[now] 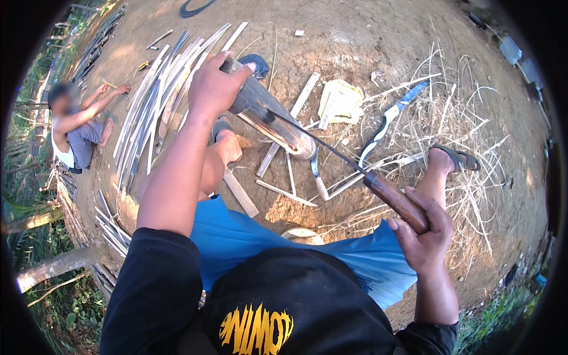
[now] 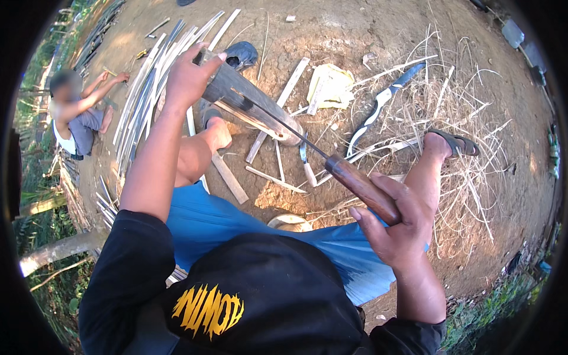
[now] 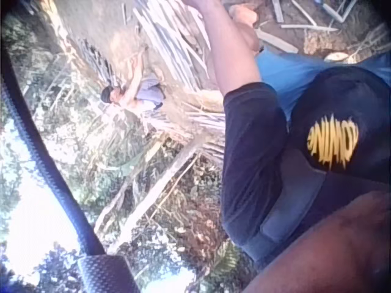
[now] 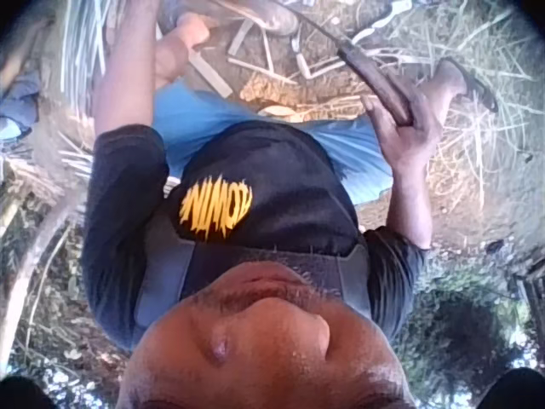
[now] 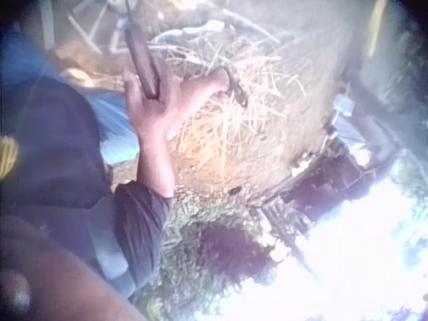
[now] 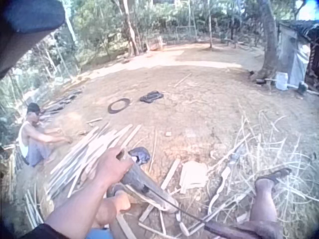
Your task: The person carves and strips a bamboo section using a small knife and a large blade, removing internal fibers and thinning the material.
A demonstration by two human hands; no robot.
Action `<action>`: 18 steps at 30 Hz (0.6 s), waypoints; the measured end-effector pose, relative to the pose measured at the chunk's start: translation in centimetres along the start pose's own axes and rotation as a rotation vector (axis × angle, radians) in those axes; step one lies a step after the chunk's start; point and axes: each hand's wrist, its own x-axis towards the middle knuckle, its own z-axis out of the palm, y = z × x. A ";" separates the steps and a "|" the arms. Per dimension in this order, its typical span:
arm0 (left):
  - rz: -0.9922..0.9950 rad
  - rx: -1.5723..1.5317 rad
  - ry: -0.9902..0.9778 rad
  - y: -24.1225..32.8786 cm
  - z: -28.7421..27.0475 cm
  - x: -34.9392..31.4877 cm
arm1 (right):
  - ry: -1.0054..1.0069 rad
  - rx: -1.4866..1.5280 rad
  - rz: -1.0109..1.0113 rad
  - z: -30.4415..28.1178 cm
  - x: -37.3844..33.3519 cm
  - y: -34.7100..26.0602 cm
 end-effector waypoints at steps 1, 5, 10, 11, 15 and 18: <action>0.079 -0.020 -0.012 -0.1 0.2 0.2 | 0.032 0.047 0.064 -0.4 0.6 0.0; 0.387 -0.077 -0.068 0.0 0.9 1.3 | 0.096 0.179 0.261 -1.9 3.0 1.6; 0.582 -0.101 -0.206 1.2 1.0 3.3 | 0.029 0.170 0.234 -3.7 5.9 6.7; 0.591 -0.122 -0.234 1.2 1.0 3.5 | 0.027 0.173 0.236 -3.6 6.4 8.3; 0.676 -0.181 -0.345 1.6 1.0 4.4 | -0.060 0.266 0.246 -3.9 9.2 12.4; 0.748 -0.179 -0.351 1.3 1.1 5.4 | -0.137 0.324 0.283 -3.8 11.7 14.6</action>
